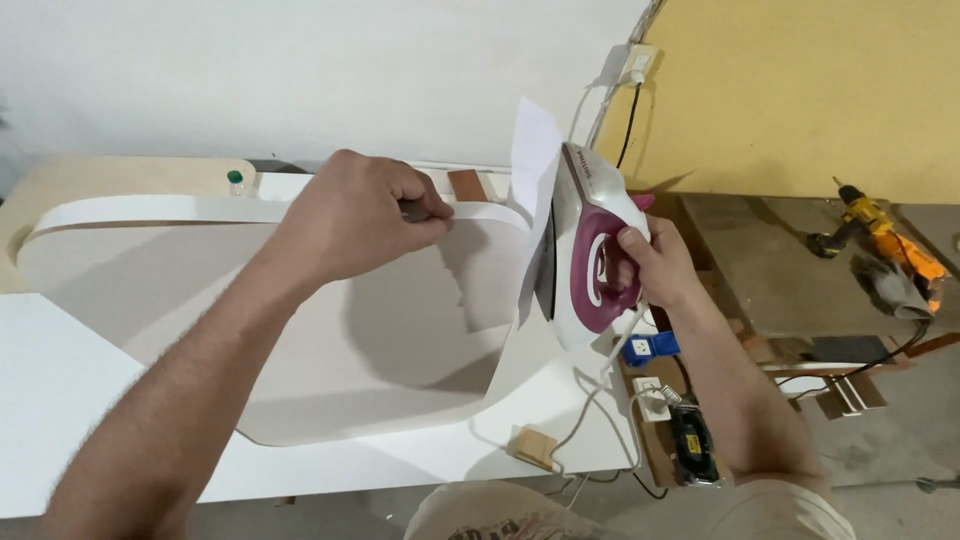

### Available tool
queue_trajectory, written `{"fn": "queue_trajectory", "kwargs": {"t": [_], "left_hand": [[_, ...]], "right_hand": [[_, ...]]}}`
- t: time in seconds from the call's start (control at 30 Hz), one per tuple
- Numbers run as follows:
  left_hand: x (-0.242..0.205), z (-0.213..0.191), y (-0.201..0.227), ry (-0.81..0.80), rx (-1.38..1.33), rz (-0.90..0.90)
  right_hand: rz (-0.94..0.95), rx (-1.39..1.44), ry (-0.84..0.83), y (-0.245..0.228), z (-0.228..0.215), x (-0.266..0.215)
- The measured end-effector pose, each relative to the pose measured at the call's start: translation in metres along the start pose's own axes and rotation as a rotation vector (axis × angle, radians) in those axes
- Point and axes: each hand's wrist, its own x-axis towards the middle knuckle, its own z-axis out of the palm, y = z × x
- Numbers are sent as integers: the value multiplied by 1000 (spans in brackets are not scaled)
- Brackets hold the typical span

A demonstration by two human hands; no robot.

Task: The person irons a white paper strip onto a curved white board using a steam iron. They repeatedly smooth the paper with the iron and press the edges with a small wooden block to secure the bond.

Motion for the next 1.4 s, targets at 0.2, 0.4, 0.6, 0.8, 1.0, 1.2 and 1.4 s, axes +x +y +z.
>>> {"fn": "queue_trajectory", "kwargs": {"t": [0.2,0.4,0.6,0.8,1.0,1.2,1.4], "left_hand": [[-2,-2,0,7,-18,-3],[0,0,-5,23,-49,26],[4,2,-9,53,-42,75],[4,2,-6,17,-43,32],[5,2,-10,2,-39,34],[8,5,-13,66,31,-6],[2,-3,3,-1,-12,-140]], "right_hand": [[-13,329,155,30,20,-7],[-100,397,169,44,21,-10],[-213,349,-6,0,10,-3],[-143,-13,-84,-64,-7,-2],[-52,-451,-131,-169,1,-4],[454,-1105,-227,-268,35,9],[445,-1214,-274,-281,32,23]]}}
